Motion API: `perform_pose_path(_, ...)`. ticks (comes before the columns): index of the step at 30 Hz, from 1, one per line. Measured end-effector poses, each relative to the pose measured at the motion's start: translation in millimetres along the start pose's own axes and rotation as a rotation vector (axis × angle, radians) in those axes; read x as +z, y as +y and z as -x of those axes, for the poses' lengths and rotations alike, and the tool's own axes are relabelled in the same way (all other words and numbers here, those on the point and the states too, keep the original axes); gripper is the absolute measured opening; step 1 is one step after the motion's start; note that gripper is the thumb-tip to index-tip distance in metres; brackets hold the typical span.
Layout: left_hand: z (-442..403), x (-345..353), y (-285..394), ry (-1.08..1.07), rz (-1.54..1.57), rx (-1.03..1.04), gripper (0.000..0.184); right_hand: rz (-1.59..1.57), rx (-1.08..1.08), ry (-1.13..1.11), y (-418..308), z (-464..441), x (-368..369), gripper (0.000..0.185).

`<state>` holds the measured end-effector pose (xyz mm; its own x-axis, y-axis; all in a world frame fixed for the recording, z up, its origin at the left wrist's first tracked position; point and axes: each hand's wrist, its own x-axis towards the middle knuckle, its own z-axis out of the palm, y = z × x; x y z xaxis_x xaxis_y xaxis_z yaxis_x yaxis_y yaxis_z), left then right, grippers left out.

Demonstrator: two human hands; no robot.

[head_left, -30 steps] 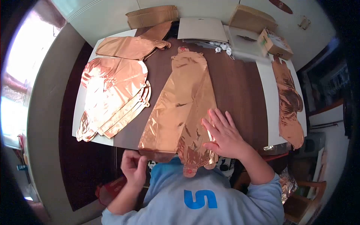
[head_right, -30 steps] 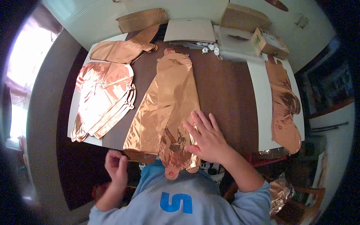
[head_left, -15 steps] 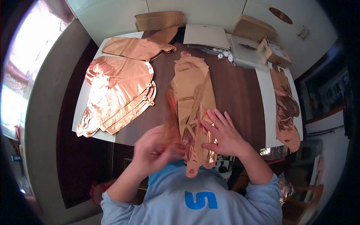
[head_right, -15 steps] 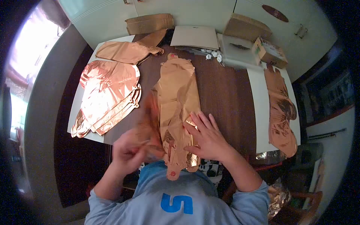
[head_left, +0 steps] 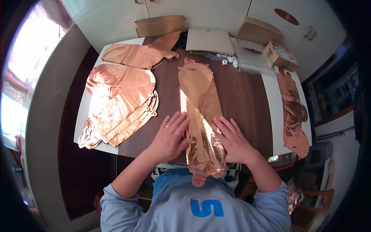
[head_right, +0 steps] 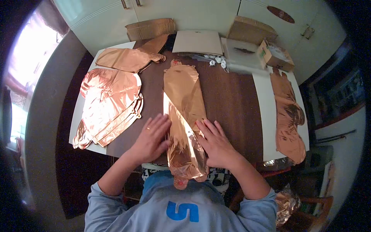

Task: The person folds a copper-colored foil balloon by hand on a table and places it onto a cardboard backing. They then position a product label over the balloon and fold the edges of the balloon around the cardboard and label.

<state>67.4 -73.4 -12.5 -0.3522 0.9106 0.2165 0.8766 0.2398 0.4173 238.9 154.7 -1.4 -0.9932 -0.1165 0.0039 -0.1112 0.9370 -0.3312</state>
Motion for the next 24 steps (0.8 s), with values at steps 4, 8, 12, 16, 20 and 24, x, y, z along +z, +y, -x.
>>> perform_pose_path(4, -4, 22, 13, -0.112, -0.098, 0.129, 0.073, -0.133, -0.015, 0.127, 12, -2, 1, 0.047)
perform_pose_path(8, -11, 14, 11, -0.149, -0.101, 0.109, 0.079, -0.434, 0.07, 0.274, 17, -7, -9, 0.032)
perform_pose_path(12, -18, 13, -6, -0.065, -0.171, 0.048, 0.081, -0.379, 0.025, 0.331, 24, -13, -5, 0.03)
perform_pose_path(16, -25, 20, -17, -0.088, -0.221, 0.063, 0.083, -0.188, -0.053, 0.446, 29, -30, -10, 0.031)
perform_pose_path(20, -30, 20, -18, -0.072, -0.214, 0.101, 0.081, -0.099, -0.133, 0.471, 9, -46, -15, 0.032)
perform_pose_path(24, -42, 14, -26, -0.003, -0.21, 0.129, 0.078, -0.088, -0.228, 0.369, -18, -55, -7, 0.031)
